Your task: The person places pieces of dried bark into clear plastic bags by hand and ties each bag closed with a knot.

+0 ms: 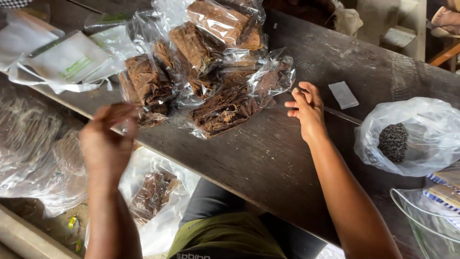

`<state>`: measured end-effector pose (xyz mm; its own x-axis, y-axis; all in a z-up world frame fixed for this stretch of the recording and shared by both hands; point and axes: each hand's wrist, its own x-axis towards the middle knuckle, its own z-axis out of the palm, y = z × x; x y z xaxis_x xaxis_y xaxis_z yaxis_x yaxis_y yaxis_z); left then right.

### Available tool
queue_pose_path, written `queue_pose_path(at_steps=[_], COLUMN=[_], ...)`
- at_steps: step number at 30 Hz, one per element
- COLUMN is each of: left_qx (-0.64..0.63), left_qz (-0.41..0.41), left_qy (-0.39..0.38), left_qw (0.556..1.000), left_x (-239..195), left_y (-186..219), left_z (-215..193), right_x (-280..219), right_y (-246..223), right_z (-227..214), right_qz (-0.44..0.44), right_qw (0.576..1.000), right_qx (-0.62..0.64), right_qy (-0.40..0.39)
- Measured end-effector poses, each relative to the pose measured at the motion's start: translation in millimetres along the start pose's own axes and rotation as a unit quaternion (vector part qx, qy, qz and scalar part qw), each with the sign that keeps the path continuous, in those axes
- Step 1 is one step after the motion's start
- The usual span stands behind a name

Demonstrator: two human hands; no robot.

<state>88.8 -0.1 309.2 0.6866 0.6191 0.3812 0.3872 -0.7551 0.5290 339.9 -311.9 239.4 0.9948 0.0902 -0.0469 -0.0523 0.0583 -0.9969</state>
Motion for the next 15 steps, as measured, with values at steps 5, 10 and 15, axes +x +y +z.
queue_pose_path(at_steps=[5,10,15], left_qx=[-0.080,0.108,0.159], left_qz=[0.231,0.341,0.356], left_qy=[-0.095,-0.032,-0.134], left_qw=[0.965,0.933,0.911], left_x=[-15,-55,-101], left_y=[83,84,128], left_z=[50,99,98], right_x=[-13,-27,-88], right_y=[-7,-32,-58], right_z=[-15,-22,17], right_qz=[-0.039,-0.177,-0.398], right_qw=[0.999,0.981,0.895], right_qx=[-0.024,-0.066,-0.198], right_qy=[0.010,0.043,-0.033])
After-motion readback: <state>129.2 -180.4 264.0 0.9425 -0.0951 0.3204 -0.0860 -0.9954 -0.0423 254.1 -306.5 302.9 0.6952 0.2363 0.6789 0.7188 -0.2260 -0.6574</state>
